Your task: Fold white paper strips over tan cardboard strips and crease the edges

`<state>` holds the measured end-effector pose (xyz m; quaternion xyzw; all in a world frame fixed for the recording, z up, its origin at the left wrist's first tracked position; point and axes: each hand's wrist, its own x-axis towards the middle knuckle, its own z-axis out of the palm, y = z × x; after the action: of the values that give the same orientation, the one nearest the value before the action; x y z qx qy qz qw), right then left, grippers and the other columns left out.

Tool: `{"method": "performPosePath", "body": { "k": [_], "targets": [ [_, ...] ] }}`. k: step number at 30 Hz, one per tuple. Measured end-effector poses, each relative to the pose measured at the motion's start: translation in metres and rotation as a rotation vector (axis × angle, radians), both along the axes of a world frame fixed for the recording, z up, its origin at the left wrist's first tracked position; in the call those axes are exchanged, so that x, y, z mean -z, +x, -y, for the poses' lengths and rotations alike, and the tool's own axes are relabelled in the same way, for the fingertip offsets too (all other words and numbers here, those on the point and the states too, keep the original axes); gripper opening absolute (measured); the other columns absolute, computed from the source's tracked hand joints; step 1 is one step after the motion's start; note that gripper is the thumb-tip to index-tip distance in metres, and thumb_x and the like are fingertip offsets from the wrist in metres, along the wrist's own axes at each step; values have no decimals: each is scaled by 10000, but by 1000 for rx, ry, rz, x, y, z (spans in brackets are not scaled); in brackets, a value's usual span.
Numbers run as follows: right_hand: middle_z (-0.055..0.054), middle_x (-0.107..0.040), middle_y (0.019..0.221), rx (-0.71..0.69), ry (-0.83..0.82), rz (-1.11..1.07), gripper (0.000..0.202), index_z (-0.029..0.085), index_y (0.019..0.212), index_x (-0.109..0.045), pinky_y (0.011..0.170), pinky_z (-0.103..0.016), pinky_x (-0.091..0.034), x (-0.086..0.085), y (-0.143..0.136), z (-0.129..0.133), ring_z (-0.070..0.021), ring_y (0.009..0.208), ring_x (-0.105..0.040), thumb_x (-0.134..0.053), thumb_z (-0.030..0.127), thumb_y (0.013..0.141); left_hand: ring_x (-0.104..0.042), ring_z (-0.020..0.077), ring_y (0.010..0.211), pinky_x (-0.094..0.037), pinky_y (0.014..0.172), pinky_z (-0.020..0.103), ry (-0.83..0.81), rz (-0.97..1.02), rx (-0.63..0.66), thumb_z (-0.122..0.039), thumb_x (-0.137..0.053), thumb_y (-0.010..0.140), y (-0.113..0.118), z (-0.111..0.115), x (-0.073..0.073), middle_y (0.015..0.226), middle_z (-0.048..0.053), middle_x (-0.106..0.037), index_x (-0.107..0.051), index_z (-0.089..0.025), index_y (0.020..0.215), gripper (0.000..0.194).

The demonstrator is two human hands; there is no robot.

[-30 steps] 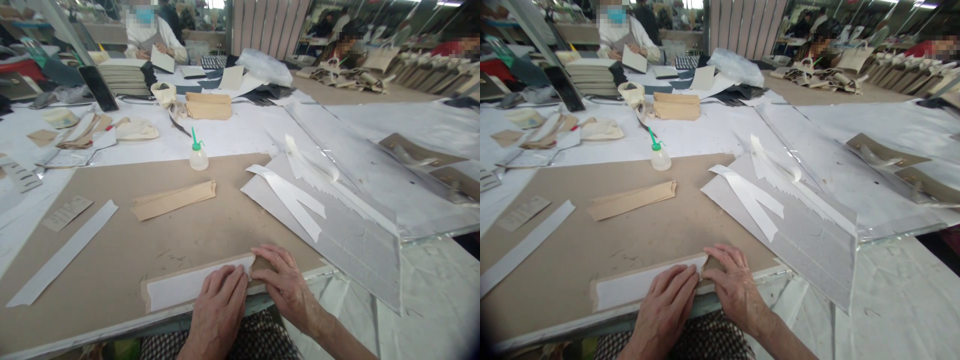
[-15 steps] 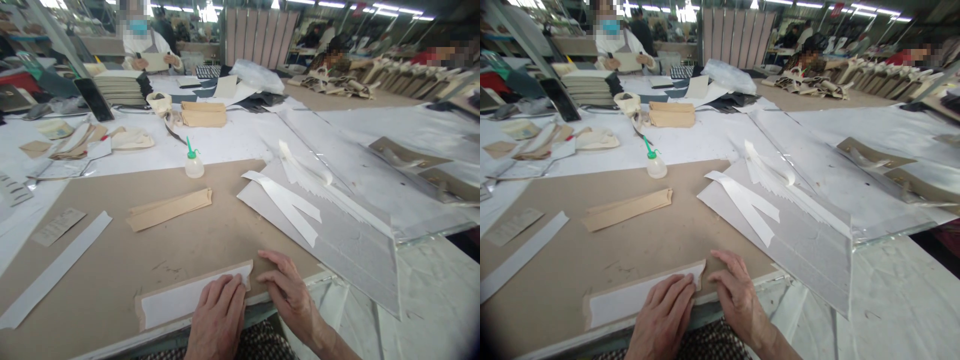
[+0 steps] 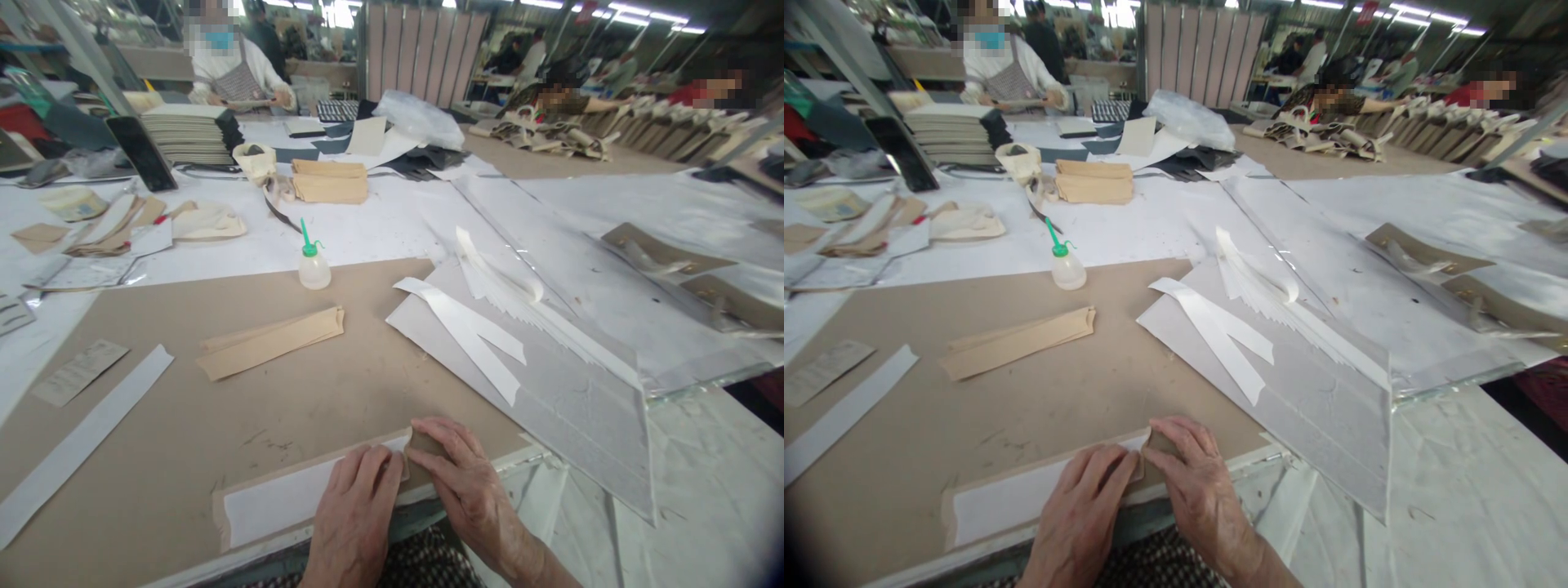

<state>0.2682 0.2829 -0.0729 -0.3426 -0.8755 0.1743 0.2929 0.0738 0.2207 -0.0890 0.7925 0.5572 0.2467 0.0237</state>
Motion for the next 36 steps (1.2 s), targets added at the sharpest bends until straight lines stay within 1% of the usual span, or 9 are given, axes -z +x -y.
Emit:
{"method": "performPosePath", "body": {
  "k": [4,9,11,13,17,22,27,33,36],
  "targets": [
    [-101,-575,1347,-6,32,36,415,224,1205,-662,1005,-479,-492,2,-1,-1,-276,1254,-481,-433,1,941,-563,235,988,-541,845,364,6,8,6,-117,-418,964,1,1,1,1105,95,-621,-588,-130,1235,320],
    [-106,-589,1345,-8,152,105,403,224,1200,-677,973,-489,-487,4,1,-4,-290,1239,-493,-421,27,958,-563,239,1002,-545,865,374,-115,-44,6,-91,-498,919,-1,2,4,1156,90,-608,-539,-153,1318,406],
    [-96,-588,1346,-4,125,107,426,247,1193,-684,973,-485,-487,3,2,-5,-286,1243,-494,-414,21,953,-565,239,999,-548,864,369,-119,-51,6,-93,-502,913,-2,1,5,1167,95,-601,-527,-151,1337,428],
    [-84,-592,1328,6,35,56,419,260,1158,-693,986,-465,-489,1,2,-6,-268,1241,-501,-416,22,953,-565,238,1001,-548,866,360,-96,-52,8,-85,-490,908,-3,1,5,1172,101,-597,-523,-148,1346,444],
    [-99,-598,1274,91,-108,-99,336,228,1090,-675,991,-413,-503,2,0,-7,-236,1214,-533,-427,39,965,-559,238,1016,-544,884,353,-66,-48,-1,-69,-494,886,-3,1,7,1183,109,-590,-517,-140,1362,482],
    [-108,-585,1298,102,-117,-58,342,223,1159,-658,1017,-435,-484,3,-3,-7,-246,1243,-514,-426,49,976,-556,236,1002,-541,888,358,-53,-57,-2,-60,-497,868,-2,1,7,1183,112,-590,-507,-130,1378,514],
    [-96,-609,1262,95,-77,-29,369,236,1145,-665,998,-446,-490,0,-8,-9,-251,1213,-536,-422,32,957,-561,234,995,-541,881,349,-61,-60,-7,-65,-478,881,-2,1,7,1188,108,-589,-504,-142,1387,513],
    [-85,-611,1257,74,-82,-6,386,245,1169,-658,1018,-465,-468,2,-7,-13,-255,1214,-526,-430,24,949,-561,234,989,-543,879,354,-51,-54,2,-89,-484,891,-1,1,8,1179,109,-587,-508,-139,1381,492],
    [-91,-608,1257,54,-58,36,395,227,1171,-648,1021,-456,-459,0,-7,-15,-255,1206,-523,-422,7,934,-555,238,1003,-538,893,367,-77,-47,-33,-69,-479,884,0,1,8,1190,106,-586,-507,-153,1381,505]
  ]
}}
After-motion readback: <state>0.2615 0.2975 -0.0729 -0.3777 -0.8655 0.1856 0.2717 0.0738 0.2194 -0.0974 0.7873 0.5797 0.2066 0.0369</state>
